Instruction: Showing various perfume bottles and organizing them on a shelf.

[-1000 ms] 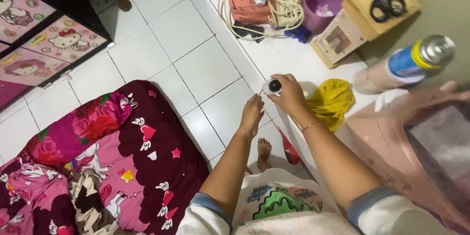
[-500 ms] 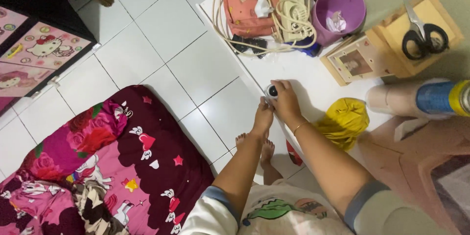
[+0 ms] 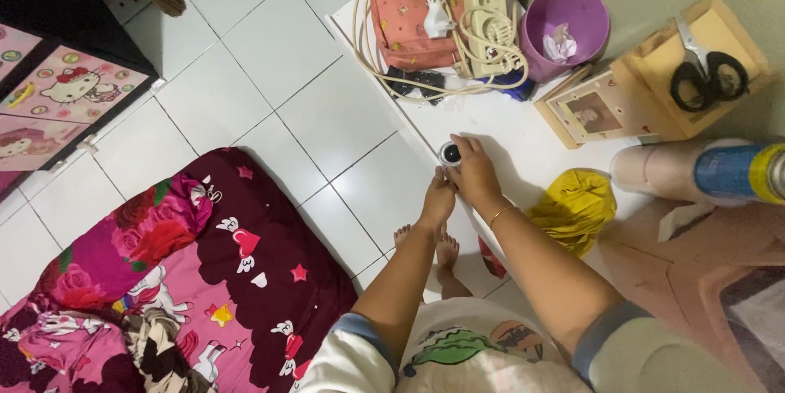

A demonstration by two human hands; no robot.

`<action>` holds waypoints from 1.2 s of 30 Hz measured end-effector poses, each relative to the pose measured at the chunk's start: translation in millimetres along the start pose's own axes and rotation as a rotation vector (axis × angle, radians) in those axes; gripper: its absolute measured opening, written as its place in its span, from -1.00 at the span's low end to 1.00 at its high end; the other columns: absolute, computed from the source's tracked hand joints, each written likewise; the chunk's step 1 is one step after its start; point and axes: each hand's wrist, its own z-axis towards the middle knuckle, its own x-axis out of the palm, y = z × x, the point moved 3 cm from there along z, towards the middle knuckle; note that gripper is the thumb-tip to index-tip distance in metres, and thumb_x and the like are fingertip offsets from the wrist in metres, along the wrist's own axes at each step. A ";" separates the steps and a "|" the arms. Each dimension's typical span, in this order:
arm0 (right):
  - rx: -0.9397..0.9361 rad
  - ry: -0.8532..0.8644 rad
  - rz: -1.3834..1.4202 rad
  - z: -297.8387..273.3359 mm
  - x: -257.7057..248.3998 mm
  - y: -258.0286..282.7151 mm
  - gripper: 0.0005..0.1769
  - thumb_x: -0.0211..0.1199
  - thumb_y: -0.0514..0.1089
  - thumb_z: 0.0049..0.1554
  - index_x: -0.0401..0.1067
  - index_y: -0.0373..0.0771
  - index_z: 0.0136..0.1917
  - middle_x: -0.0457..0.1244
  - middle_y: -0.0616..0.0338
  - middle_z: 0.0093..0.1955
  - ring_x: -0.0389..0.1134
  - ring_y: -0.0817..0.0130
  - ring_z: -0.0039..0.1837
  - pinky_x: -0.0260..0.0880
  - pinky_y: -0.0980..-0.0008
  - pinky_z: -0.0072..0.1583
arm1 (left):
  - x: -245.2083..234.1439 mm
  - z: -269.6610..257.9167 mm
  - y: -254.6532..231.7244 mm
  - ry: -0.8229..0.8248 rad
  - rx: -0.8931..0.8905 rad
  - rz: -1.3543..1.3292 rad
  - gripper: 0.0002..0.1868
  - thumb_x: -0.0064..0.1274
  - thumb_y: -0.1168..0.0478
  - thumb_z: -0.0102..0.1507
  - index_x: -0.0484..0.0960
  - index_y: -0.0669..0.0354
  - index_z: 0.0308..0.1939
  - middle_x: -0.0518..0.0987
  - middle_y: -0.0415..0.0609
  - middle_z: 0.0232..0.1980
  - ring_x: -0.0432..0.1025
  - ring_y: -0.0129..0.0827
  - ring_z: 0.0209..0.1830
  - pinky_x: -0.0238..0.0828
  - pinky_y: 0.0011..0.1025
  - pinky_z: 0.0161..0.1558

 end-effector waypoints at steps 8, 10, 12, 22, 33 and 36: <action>0.032 0.063 0.048 -30.8 -14.0 -6.1 -0.01 0.33 -0.28 0.05 -0.11 -0.24 0.62 -0.03 -0.23 0.59 0.13 -0.19 0.48 0.27 0.13 0.37 | 16.5 -57.3 -35.0 -0.130 0.274 0.459 -0.18 -0.10 0.36 0.30 -0.11 0.26 0.59 0.05 0.23 0.63 0.13 -0.01 0.57 0.15 -0.33 0.42; -0.042 0.024 0.003 -42.2 -18.6 -4.4 -0.04 0.32 -0.28 0.08 -0.10 -0.28 0.61 -0.09 -0.26 0.63 0.06 -0.22 0.54 0.23 0.12 0.41 | 24.4 -82.3 -52.8 -0.196 0.444 0.753 -0.18 -0.08 0.40 0.24 -0.03 0.24 0.57 -0.06 0.24 0.68 0.13 0.05 0.55 0.22 -0.31 0.35; -0.116 -0.001 0.026 -54.8 -32.7 13.8 0.00 0.14 -0.34 0.03 -0.22 -0.40 0.64 -0.26 -0.25 0.71 -0.07 -0.18 0.61 0.15 0.17 0.45 | 34.6 -103.0 -64.8 -0.222 0.734 0.985 -0.11 -0.01 0.44 0.24 -0.07 0.28 0.60 -0.03 0.20 0.67 -0.02 0.07 0.62 0.02 -0.22 0.50; -0.077 -0.202 -0.238 -139.3 -105.9 68.0 -0.19 0.02 -0.14 0.23 -0.19 -0.38 0.63 -0.32 -0.15 0.70 -0.29 -0.10 0.69 -0.25 -0.01 0.58 | 68.4 -200.0 -110.4 -0.119 1.193 1.629 -0.16 -0.10 0.34 0.27 -0.02 -0.02 0.63 -0.03 -0.21 0.68 -0.09 -0.27 0.67 -0.21 0.17 0.54; 0.143 -0.610 -0.412 -336.0 -190.4 56.5 -0.15 0.12 -0.28 0.09 -0.05 -0.45 0.60 -0.30 -0.10 0.74 -0.22 0.01 0.72 -0.15 0.09 0.64 | 166.7 -303.7 -31.0 0.268 1.663 1.438 -0.20 -0.05 0.28 0.31 0.02 0.11 0.62 0.04 -0.07 0.67 -0.04 -0.20 0.64 -0.19 0.14 0.56; 0.300 -0.657 -0.373 -412.3 -219.4 50.9 -0.09 0.15 -0.27 0.03 -0.03 -0.44 0.61 -0.27 -0.01 0.72 -0.21 0.02 0.70 -0.13 0.13 0.59 | 212.4 -337.6 15.0 0.390 1.808 1.387 -0.18 -0.03 0.27 0.27 0.03 0.14 0.61 0.05 -0.05 0.67 -0.02 -0.20 0.67 -0.20 0.13 0.59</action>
